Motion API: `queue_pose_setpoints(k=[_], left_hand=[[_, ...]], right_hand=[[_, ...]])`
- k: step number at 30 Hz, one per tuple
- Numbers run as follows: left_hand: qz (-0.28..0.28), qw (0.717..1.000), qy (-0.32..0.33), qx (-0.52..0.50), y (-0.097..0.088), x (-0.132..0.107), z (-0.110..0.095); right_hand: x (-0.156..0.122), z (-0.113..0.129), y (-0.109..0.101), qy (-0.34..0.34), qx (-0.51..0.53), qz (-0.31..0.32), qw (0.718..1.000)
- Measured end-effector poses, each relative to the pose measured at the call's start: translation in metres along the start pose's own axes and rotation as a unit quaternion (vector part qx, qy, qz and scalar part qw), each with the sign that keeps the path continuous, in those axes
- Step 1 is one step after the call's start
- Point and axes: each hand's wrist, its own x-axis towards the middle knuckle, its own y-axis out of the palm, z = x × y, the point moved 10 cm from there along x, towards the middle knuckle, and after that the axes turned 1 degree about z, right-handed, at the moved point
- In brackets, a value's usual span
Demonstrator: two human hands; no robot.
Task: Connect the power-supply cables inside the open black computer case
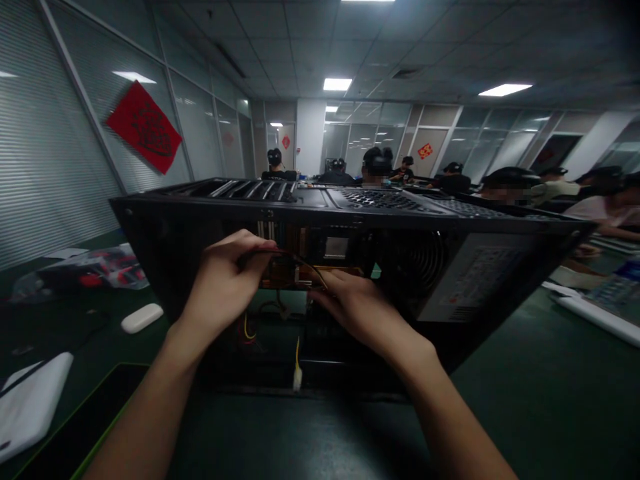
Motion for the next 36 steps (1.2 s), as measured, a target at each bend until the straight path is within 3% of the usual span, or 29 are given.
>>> queue_pose_setpoints(k=[4, 7, 10, 12, 14, 17, 20, 25, 30, 33, 36], left_hand=[[-0.018, 1.000, 0.009, 0.006, -0.002, 0.001, -0.002], [-0.015, 1.000, 0.009, 0.005, -0.001, -0.001, -0.003], [-0.009, 1.000, 0.003, -0.005, -0.002, -0.004, -0.005], [0.000, 1.000, 0.008, -0.011, -0.003, -0.005, -0.009], [0.017, 1.000, 0.017, -0.008, -0.003, -0.005, -0.013], [0.025, 0.999, 0.029, 0.009, -0.007, -0.004, -0.015], [-0.011, 0.999, 0.030, 0.024, -0.019, -0.004, -0.012], [-0.023, 0.999, 0.004, 0.044, -0.020, -0.003, -0.005], [0.093, 0.995, -0.044, 0.021, 0.011, 0.000, 0.005], [0.149, 0.987, -0.047, 0.033, 0.024, -0.003, 0.007], [0.218, 0.973, -0.056, 0.058, 0.037, -0.010, 0.014]], right_hand=[[-0.004, 0.010, 0.010, -0.051, 0.115, 0.078, 0.989], [-0.005, 0.010, 0.010, -0.073, 0.137, 0.078, 0.985], [-0.002, -0.002, -0.007, -0.047, 0.081, -0.040, 0.995], [-0.005, -0.013, -0.024, 0.002, 0.027, -0.159, 0.987], [-0.009, -0.017, -0.031, 0.038, -0.017, -0.221, 0.974], [0.000, -0.013, -0.015, 0.049, -0.063, -0.147, 0.986], [0.006, -0.012, 0.004, 0.065, -0.108, -0.047, 0.991], [0.008, -0.017, 0.021, 0.079, -0.114, 0.008, 0.990], [-0.001, -0.004, 0.049, -0.034, 0.052, 0.139, 0.988], [-0.008, -0.008, 0.042, -0.027, 0.112, 0.163, 0.980], [-0.017, -0.005, 0.038, -0.032, 0.132, 0.228, 0.964]])
